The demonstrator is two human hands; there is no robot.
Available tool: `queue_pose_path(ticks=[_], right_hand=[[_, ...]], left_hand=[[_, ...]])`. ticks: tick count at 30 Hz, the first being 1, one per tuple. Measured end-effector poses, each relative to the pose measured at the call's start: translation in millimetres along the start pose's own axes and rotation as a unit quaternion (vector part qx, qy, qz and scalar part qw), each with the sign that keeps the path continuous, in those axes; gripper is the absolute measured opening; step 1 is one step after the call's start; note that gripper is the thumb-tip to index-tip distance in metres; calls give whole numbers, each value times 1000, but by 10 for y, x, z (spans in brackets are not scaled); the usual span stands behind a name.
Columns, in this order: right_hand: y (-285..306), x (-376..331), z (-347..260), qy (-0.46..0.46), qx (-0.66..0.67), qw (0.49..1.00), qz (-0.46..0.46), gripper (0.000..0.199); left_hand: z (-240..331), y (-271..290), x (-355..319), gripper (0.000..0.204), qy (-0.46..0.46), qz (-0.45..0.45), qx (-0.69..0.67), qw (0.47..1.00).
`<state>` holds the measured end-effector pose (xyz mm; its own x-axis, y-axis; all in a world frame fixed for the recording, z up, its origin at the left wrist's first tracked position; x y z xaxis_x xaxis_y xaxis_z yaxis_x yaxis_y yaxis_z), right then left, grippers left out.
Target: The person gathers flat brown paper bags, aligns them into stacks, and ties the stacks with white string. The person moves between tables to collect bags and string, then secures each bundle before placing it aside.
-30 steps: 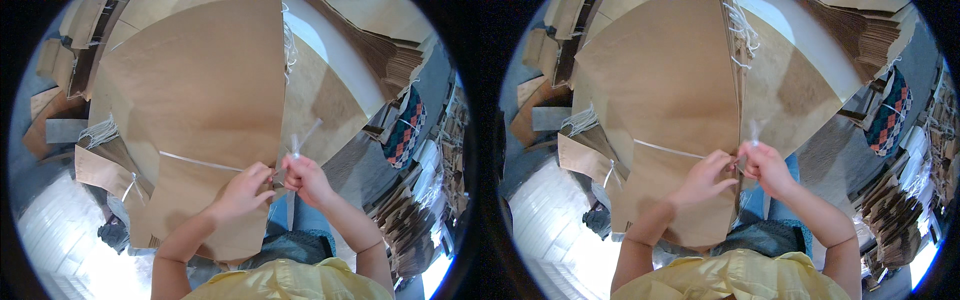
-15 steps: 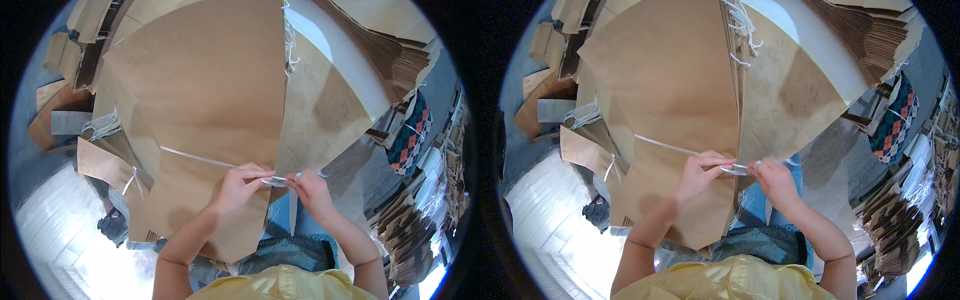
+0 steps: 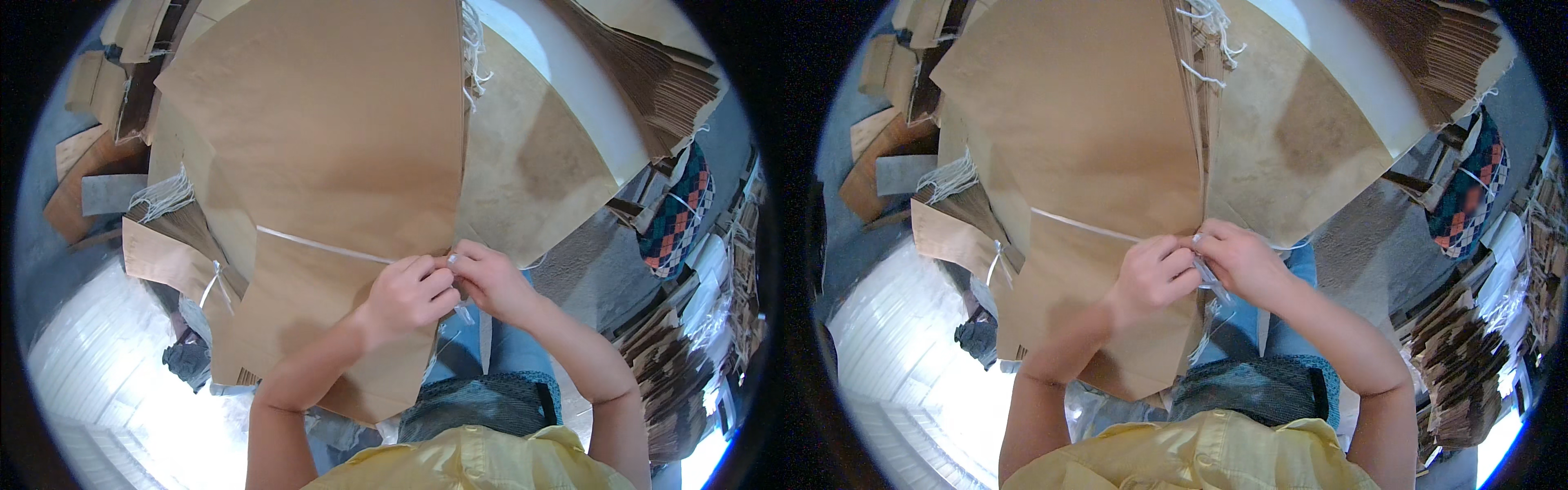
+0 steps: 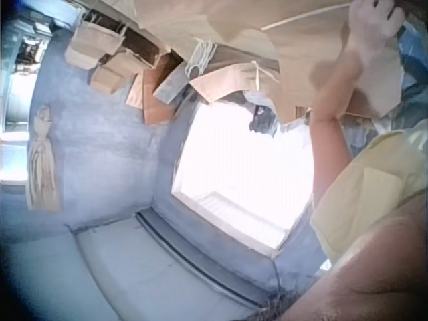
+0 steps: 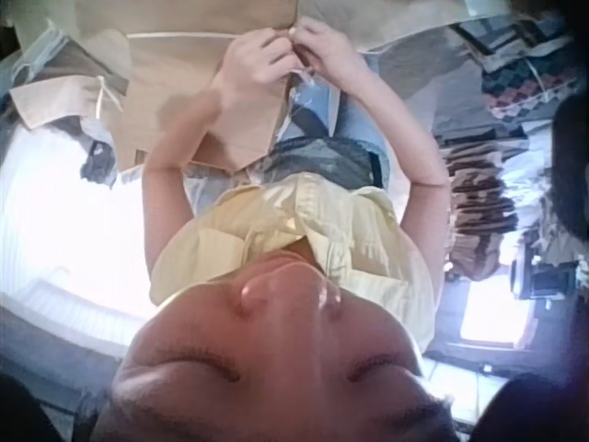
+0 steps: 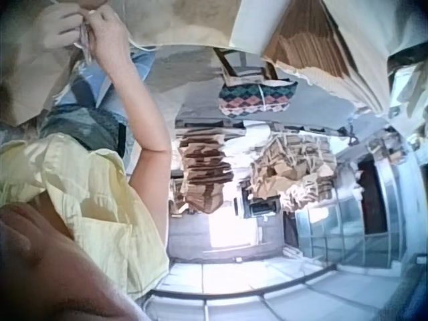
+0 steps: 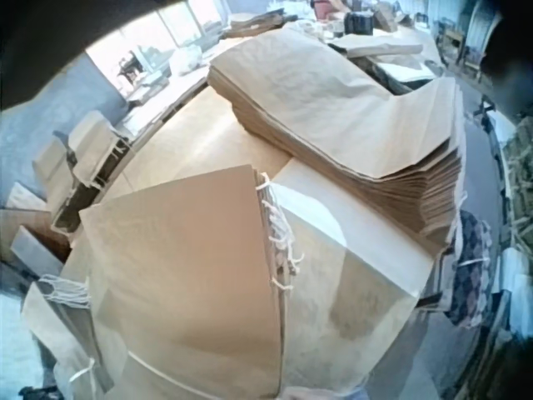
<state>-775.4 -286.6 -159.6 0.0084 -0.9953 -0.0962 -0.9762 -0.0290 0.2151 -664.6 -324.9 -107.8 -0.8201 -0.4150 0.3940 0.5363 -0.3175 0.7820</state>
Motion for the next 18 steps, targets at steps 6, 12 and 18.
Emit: queue_pose_path(ticks=[6,12,18], right_hand=[[30,93,48,32,-47,998,-19,19],[30,125,45,86,-98,991,-15,16],[59,90,293,62,-162,985,1,17]], left_hand=[[-182,29,-15,16,-36,7,63,997],[-256,-38,-221,9,-48,-75,96,991],[-336,47,-635,10,100,-116,45,987]])
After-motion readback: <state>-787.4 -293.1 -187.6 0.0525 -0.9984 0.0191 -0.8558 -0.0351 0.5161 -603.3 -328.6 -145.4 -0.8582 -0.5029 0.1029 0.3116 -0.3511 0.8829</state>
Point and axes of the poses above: each hand's wrist, its own x-axis towards the middle knuckle, its own y-axis out of the back of the hand, z = x × y, the point moved 6 cm from there along x, towards the middle knuckle, and after that the axes turned 14 degrees about z, right-handed, at the moved point
